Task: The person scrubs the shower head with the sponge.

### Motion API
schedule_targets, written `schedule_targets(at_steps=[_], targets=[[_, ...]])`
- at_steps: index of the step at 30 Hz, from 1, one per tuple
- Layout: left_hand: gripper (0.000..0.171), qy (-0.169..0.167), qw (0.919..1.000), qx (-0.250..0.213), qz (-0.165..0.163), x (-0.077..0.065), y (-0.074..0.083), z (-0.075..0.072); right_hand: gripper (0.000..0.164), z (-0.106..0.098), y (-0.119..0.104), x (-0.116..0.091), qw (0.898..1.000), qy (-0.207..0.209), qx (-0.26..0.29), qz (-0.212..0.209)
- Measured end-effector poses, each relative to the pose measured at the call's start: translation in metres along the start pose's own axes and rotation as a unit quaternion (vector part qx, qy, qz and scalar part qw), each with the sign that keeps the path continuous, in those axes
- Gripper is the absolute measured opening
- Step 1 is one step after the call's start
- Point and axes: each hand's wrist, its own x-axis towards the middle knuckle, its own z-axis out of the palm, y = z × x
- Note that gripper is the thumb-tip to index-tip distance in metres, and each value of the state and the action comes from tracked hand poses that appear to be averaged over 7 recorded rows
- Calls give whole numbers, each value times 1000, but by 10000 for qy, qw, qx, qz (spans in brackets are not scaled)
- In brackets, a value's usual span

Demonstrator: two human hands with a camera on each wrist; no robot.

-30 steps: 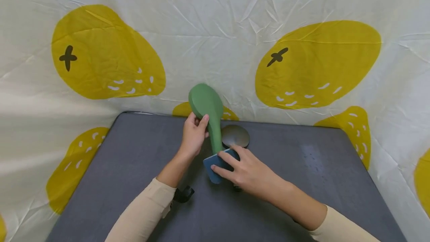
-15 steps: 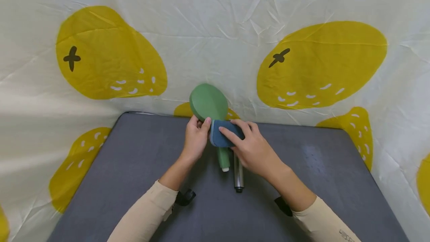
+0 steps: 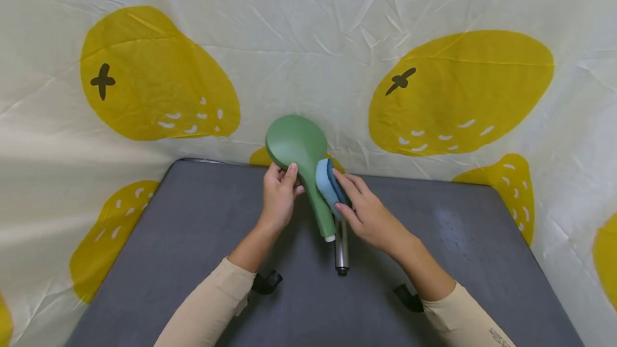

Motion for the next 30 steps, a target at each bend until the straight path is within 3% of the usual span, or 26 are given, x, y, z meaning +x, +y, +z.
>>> schedule_targets(at_steps=[6,13,21,30], targets=[[17,195,9993,-290,162,4,7,-3,64,9,8,-26,9977,-587,277,-203],[24,-21,9971,-732,224,6,11,-7,64,17,8,-49,9963,-732,428,-151],[23,-200,9977,-587,270,-1,6,-6,68,21,2,-31,9979,-149,507,-363],[29,-310,9981,-318,439,-6,5,-4,65,13,-2,-7,9977,207,634,-92]])
